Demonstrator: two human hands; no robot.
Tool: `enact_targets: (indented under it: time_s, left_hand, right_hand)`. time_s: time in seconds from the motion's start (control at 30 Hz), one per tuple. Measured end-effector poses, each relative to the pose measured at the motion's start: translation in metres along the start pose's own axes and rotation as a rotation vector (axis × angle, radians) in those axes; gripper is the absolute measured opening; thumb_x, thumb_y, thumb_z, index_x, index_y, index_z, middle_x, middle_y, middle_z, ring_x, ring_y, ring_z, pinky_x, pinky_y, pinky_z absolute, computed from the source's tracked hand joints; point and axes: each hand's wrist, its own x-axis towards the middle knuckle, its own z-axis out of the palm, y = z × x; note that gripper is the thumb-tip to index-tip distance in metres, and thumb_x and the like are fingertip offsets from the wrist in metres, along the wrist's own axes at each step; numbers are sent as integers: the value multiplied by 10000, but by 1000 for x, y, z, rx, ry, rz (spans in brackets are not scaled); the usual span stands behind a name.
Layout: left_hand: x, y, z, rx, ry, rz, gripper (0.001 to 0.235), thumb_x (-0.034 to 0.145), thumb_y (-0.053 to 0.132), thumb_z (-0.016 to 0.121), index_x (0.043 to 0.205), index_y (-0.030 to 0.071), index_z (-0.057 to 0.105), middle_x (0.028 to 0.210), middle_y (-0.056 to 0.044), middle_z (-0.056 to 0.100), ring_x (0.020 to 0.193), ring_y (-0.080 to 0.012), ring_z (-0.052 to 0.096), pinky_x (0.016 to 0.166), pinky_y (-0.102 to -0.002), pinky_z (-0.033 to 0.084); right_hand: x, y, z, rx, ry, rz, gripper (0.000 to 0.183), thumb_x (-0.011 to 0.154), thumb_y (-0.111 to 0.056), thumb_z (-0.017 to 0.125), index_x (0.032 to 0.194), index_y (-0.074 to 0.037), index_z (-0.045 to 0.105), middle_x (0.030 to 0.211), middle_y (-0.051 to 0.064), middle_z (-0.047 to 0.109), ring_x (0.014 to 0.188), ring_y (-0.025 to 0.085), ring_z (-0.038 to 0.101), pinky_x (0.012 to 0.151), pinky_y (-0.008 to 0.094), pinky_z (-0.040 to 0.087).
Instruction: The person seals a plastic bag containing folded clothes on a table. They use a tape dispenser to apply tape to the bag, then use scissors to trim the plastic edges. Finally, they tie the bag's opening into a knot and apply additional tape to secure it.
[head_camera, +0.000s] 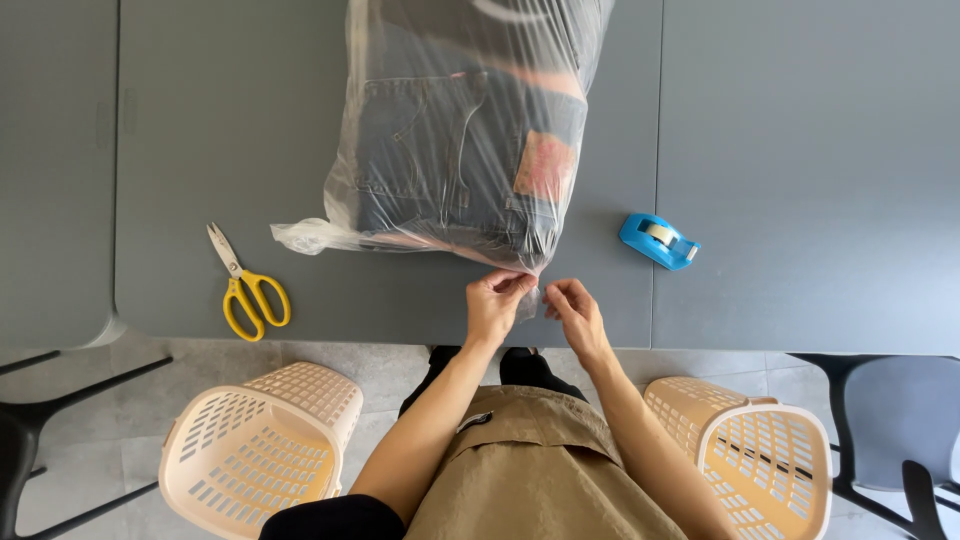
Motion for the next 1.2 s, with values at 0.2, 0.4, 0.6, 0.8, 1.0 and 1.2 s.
enact_targets:
  time_s: [0.2,0.4,0.6,0.8,1.0,1.2]
  left_hand:
    - [-8,3,2,409,118,548,48,946,196,920,932,185,875,785,-6,828,778,-209,817,723,-316,638]
    - [-16,20,4,606,151,910,126,988,16,792,1066,113,815,894,-31,754,857,-231,756,729,-327,631]
    - [-7,-22,1,957,238,1111,75,996,43,775,1015,114,762,885,-8,597,873,-202,679,718,-315,568]
    - [-17,-12,-1,1018,215,1233,148,1052,-38,664,1094,63,763,911,-50,570,869,-233,661,687,-329,513]
    - [-36,22,-22,816,-26,1184,300,1065,-84,602,1296,11,768,1034,-65,663,1019,-251,706,831,-352,536]
    - [-37,6,-49,256,-99,576,253,1155,123,581,1306,44,769,1157,-166,801,1130,-334,773,972,-433,600]
  right_hand:
    - [13,-66,12,-584,-181,-118,480,1191,-461,536,958,-88,729,788,154,717,746,316,689,737,456,563]
    - [35,-47,16,-462,-85,8,432,1104,-515,661,947,-154,842,872,70,816,929,231,757,840,409,598]
    - [37,-72,14,-643,-143,39,495,981,-526,689,905,-53,817,786,188,734,814,364,727,760,521,567]
    - [41,-75,17,-749,-138,-87,451,974,-411,735,938,34,802,876,256,796,943,505,775,786,578,594]
    - [36,-49,21,-509,-58,-156,319,1078,-267,621,1069,0,795,953,271,784,1027,475,764,810,595,565]
    - [35,-18,37,553,-200,114,165,1129,-156,656,1071,-15,720,861,69,762,660,117,702,741,327,650]
